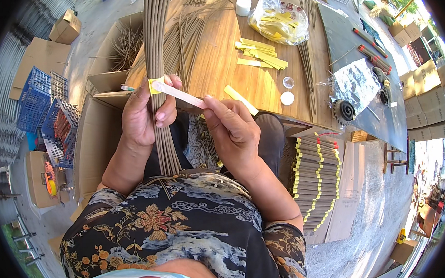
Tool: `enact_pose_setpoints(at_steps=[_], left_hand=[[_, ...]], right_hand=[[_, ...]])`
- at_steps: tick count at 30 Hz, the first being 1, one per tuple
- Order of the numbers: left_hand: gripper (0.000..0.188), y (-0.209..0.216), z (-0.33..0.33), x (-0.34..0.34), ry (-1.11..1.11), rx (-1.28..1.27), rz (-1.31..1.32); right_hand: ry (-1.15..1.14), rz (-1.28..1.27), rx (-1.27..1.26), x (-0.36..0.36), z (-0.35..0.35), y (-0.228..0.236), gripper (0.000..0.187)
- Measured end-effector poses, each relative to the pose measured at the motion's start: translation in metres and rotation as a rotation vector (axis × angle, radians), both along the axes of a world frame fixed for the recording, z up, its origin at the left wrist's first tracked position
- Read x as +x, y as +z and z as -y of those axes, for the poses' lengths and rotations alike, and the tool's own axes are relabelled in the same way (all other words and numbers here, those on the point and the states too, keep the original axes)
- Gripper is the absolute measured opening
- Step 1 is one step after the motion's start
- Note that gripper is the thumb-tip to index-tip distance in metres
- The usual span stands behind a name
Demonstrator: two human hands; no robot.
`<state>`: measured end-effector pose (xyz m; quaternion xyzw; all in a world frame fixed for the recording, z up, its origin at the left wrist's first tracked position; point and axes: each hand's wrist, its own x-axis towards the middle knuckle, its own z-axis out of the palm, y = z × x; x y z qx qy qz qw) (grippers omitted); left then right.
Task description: The person gathers thin sticks into bundles, wraps the ends with yellow paper, and secures them with a small white applicator. The person repeats this process for multiple bundles, placing finished bundles on the table.
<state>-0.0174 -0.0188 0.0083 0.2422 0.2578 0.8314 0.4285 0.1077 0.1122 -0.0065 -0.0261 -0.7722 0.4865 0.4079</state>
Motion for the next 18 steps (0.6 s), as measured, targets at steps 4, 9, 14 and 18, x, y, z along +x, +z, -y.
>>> enact_pose_setpoints(at_steps=[4, 9, 14, 18], left_hand=[[0.04, 0.0, -0.004, 0.0, 0.027, -0.012, 0.036], [0.038, -0.003, -0.009, -0.001, -0.044, -0.021, 0.008], [0.037, -0.003, -0.017, -0.001, 0.041, -0.075, 0.014], [0.037, -0.007, -0.018, -0.009, 0.023, -0.072, -0.046]], right_hand=[[0.041, 0.004, 0.002, 0.003, -0.002, -0.006, 0.026], [0.001, -0.008, -0.07, 0.002, -0.01, -0.008, 0.024], [-0.131, -0.018, -0.124, 0.017, -0.03, -0.023, 0.022], [-0.436, 0.168, -0.204, 0.027, -0.074, -0.044, 0.017]])
